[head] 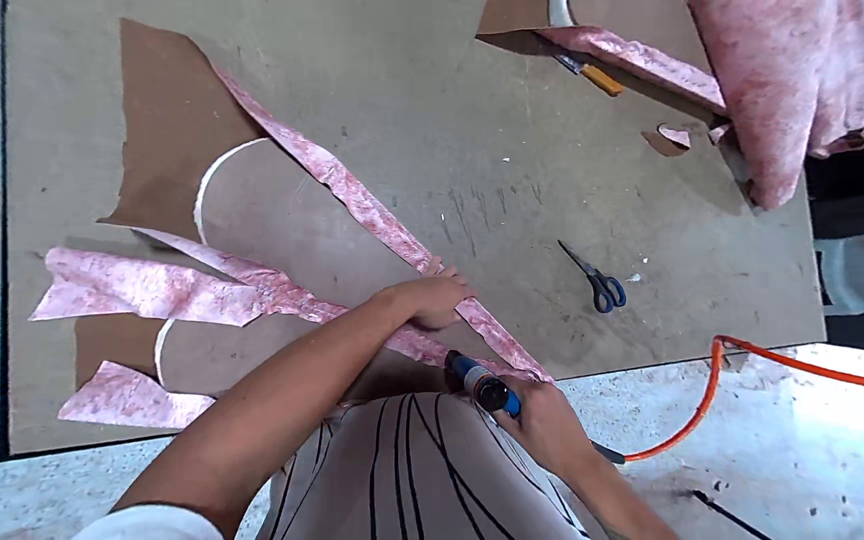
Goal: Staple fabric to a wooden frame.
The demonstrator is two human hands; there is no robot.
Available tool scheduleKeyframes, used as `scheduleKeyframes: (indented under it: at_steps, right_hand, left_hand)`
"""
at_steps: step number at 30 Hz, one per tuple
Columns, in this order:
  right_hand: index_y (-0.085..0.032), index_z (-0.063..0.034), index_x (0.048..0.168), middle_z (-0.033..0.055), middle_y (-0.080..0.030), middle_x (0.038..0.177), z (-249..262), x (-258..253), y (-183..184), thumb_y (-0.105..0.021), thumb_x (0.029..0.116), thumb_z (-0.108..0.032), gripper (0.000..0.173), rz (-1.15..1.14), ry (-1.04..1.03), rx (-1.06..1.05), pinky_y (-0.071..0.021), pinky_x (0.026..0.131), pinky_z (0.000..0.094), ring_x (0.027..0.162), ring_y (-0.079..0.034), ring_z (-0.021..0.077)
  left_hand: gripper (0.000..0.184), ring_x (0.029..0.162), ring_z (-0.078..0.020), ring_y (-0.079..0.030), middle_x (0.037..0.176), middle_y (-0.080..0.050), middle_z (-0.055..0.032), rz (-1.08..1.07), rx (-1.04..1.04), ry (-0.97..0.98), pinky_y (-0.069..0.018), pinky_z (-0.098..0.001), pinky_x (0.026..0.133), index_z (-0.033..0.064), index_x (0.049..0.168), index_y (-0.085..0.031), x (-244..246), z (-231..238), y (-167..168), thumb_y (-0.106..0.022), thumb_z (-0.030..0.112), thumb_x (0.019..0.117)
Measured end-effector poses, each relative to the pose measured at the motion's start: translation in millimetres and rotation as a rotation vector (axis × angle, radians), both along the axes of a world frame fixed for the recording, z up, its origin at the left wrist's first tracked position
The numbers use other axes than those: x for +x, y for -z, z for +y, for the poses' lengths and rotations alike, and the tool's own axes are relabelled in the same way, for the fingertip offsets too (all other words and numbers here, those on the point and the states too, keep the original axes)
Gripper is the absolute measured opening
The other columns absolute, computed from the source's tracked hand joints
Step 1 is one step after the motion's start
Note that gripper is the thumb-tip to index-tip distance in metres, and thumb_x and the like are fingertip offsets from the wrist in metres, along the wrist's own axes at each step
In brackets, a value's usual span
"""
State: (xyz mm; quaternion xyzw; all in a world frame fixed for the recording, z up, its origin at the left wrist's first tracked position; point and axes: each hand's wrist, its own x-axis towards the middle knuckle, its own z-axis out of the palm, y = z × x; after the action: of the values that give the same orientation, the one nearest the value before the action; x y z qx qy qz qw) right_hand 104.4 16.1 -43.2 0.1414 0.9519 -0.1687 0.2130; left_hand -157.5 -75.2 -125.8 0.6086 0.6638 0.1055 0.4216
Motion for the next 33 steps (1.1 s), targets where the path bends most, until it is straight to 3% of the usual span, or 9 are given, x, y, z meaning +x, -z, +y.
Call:
scheduleKeyframes:
  at_steps: [4, 8, 11, 14, 17, 19, 21, 24, 33]
  right_hand:
    - [-0.073, -0.0144, 0.091, 0.0022, -0.070, 0.073, -12.5, -18.4, 3.4, -0.060, 0.0876, -0.049, 0.036, 0.028, -0.029, 0.012, -0.0584, 0.060, 0.0470, 0.068, -0.071, 0.0205]
    - [-0.072, -0.0137, 0.089, 0.0027, -0.070, 0.071, -29.3, -40.3, 4.1, -0.058, 0.0885, -0.052, 0.041, 0.044, -0.038, 0.007, -0.0583, 0.058, 0.0471, 0.067, -0.071, 0.0207]
    - [-0.072, -0.0140, 0.086, 0.0019, -0.069, 0.068, -42.4, -57.4, 3.5, -0.058, 0.0892, -0.052, 0.041, 0.076, -0.053, 0.014, -0.0573, 0.057, 0.0460, 0.064, -0.070, 0.0199]
    - [-0.073, -0.0134, 0.087, 0.0016, -0.070, 0.069, -54.4, -73.3, 7.7, -0.059, 0.0871, -0.048, 0.038, 0.097, -0.083, 0.031, -0.0581, 0.057, 0.0450, 0.064, -0.071, 0.0186]
    - [-0.075, -0.0139, 0.090, 0.0002, -0.070, 0.070, -64.8, -89.0, 8.9, -0.061, 0.0868, -0.046, 0.035, 0.101, -0.113, 0.030, -0.0587, 0.057, 0.0432, 0.064, -0.071, 0.0162]
    - [-0.074, -0.0133, 0.087, 0.0001, -0.069, 0.068, -72.9, -99.7, 9.1, -0.061, 0.0853, -0.046, 0.035, 0.125, -0.133, 0.040, -0.0580, 0.055, 0.0426, 0.061, -0.070, 0.0159]
    - [-0.074, -0.0128, 0.086, -0.0005, -0.068, 0.066, -80.4, -109.9, 8.9, -0.061, 0.0851, -0.046, 0.036, 0.155, -0.153, 0.050, -0.0572, 0.053, 0.0408, 0.060, -0.069, 0.0144]
    - [-0.073, -0.0125, 0.085, -0.0012, -0.068, 0.066, -92.4, -123.9, 8.7, -0.062, 0.0839, -0.045, 0.034, 0.160, -0.174, 0.044, -0.0569, 0.053, 0.0392, 0.059, -0.068, 0.0131]
    - [-0.072, -0.0149, 0.082, -0.0041, -0.067, 0.064, -131.5, -171.2, 5.8, -0.063, 0.0859, -0.044, 0.031, 0.144, -0.206, 0.034, -0.0557, 0.052, 0.0336, 0.058, -0.066, 0.0080]
  left_hand:
    - [0.037, 0.145, -0.0171, -0.045, 0.146, -0.060, 0.0000, -0.114, 0.314, -0.286, -0.0183, -0.0474, 0.129, 0.0144, 0.137, -0.065, -17.6, -36.1, 7.5, -0.056, 0.012, 0.1019]
    - [0.031, 0.143, -0.0182, -0.047, 0.145, -0.059, -0.0023, 0.037, 0.488, -0.885, -0.0363, -0.0421, 0.122, 0.0109, 0.132, -0.067, -40.4, -140.0, -11.4, -0.050, 0.019, 0.1067]
    - [0.034, 0.136, -0.0225, -0.054, 0.141, -0.061, -0.0075, 0.269, 0.431, -1.245, -0.0455, -0.0452, 0.114, 0.0096, 0.130, -0.068, -60.7, -246.4, -29.4, -0.050, 0.027, 0.1068]
    - [0.040, 0.132, -0.0357, -0.055, 0.139, -0.061, -0.0178, 0.458, 0.262, -1.444, -0.0448, -0.0562, 0.110, 0.0059, 0.131, -0.064, -72.1, -338.2, -31.3, -0.049, 0.033, 0.1066]
    - [0.047, 0.117, -0.0364, -0.064, 0.126, -0.066, -0.0189, 0.333, 0.102, -1.573, -0.0505, -0.0622, 0.097, 0.0085, 0.130, -0.064, -74.8, -391.7, -14.7, -0.052, 0.047, 0.1048]
    - [0.048, 0.104, -0.0297, -0.069, 0.118, -0.070, -0.0147, 0.097, 0.085, -1.579, -0.0554, -0.0586, 0.091, 0.0108, 0.128, -0.066, -70.4, -400.8, -1.4, -0.056, 0.050, 0.1027]
    - [0.045, 0.113, -0.0242, -0.065, 0.127, -0.066, -0.0091, -0.006, 0.107, -1.555, -0.0543, -0.0533, 0.097, 0.0135, 0.127, -0.068, -62.6, -393.8, 11.0, -0.062, 0.049, 0.0999]
    - [0.056, 0.131, -0.0300, -0.054, 0.137, -0.060, -0.0111, 0.090, 0.129, -1.558, -0.0460, -0.0562, 0.107, 0.0127, 0.132, -0.065, -50.8, -379.8, 24.3, -0.064, 0.055, 0.0953]
    - [0.048, 0.123, -0.0215, -0.058, 0.128, -0.065, -0.0053, 0.095, 0.262, -1.622, -0.0491, -0.0455, 0.102, 0.0156, 0.123, -0.071, -50.9, -383.1, 30.8, -0.068, 0.053, 0.0930]
